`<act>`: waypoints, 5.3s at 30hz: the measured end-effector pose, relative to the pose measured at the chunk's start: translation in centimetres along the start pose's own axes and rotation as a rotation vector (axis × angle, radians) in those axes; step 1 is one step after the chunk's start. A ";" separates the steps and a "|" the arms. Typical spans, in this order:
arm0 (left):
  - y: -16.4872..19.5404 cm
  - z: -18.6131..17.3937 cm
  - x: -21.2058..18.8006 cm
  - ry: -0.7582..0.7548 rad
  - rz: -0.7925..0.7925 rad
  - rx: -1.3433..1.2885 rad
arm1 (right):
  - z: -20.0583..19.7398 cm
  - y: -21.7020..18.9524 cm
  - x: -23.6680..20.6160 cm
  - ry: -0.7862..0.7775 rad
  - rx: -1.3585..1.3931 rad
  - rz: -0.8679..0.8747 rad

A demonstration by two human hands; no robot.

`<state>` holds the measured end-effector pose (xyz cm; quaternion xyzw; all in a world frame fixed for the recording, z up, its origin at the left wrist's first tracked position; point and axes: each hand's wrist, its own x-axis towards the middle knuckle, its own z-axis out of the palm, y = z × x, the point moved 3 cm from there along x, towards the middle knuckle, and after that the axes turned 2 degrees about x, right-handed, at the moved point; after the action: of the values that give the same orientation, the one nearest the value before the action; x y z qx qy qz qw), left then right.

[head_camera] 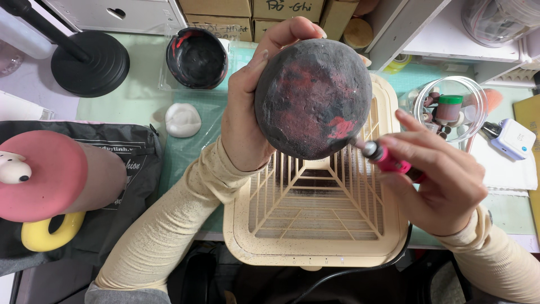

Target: The person holds a round dark candle with red spots in one hand and grinds its surface with a pink rotary tool, rotating the candle to work different areas while dust falls onto a small fan below. The grinding continues over the candle's curved surface throughout the clip.

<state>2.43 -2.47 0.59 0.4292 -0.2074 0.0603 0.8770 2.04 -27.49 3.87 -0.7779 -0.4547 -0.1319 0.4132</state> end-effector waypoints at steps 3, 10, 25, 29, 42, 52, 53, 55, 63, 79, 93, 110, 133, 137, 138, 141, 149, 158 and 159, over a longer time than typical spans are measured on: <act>0.0 0.0 0.0 0.003 -0.006 0.019 | -0.2 0.0 0.1 -0.005 -0.026 0.024; -0.1 0.1 0.0 -0.043 -0.038 -0.066 | -0.3 0.5 0.2 -0.004 0.010 0.028; -0.2 0.2 0.4 -0.033 -0.183 -0.156 | -0.3 0.5 0.1 -0.049 0.007 -0.024; 0.0 0.3 0.4 -0.076 -0.172 -0.149 | -0.2 0.6 0.0 -0.032 -0.011 -0.045; -0.2 0.1 0.4 -0.062 -0.120 -0.114 | -0.2 0.5 -0.1 -0.002 0.000 -0.007; 0.4 0.5 -0.5 -0.021 0.050 0.157 | 0.2 -0.2 0.1 0.022 -0.096 -0.018; 0.4 0.5 -0.6 -0.008 0.051 0.164 | 0.4 -0.3 0.1 0.004 -0.093 -0.043; 0.5 0.6 -0.6 -0.017 0.063 0.157 | 0.4 -0.4 0.2 -0.003 -0.071 -0.038; 0.7 0.9 -0.3 -0.072 0.102 0.125 | 0.7 -0.6 0.2 0.012 -0.078 -0.043; 0.6 0.9 -0.1 -0.081 0.127 0.175 | 0.4 -0.1 0.3 0.011 -0.051 -0.009; 0.4 1.0 -0.2 0.001 0.076 0.286 | 0.6 0.4 -0.2 -0.009 -0.037 -0.020; -2.6 -2.4 -0.7 -0.040 0.046 0.249 | -1.7 5.7 -1.0 0.134 0.662 0.537; -0.7 -0.8 -1.0 -0.275 0.026 0.494 | -1.4 -1.7 -9.8 0.523 0.974 0.710; -0.6 -1.3 -1.3 -0.273 -0.015 0.475 | -0.9 -2.1 -9.5 0.566 0.901 0.675; -0.6 -1.4 -1.3 -0.258 -0.018 0.492 | -0.9 -2.1 -9.4 0.535 0.849 0.681; -0.2 -1.2 -1.1 -0.262 0.015 0.488 | -1.2 -2.1 -9.0 0.401 0.671 0.682; 1.2 0.6 -0.9 -0.306 -0.073 0.338 | -2.1 -1.2 -8.8 0.283 0.560 0.650; -0.3 -1.7 -1.1 -0.386 0.142 0.510 | -2.1 -1.2 -5.3 0.149 0.130 0.512; -0.5 -2.0 -1.4 -0.372 0.154 0.565 | -2.0 -1.4 -5.0 0.148 0.100 0.488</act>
<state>1.95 -1.10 -1.44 0.6417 -0.3707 0.1020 0.6636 -1.50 -31.65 2.92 -0.8313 -0.2283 -0.0621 0.5030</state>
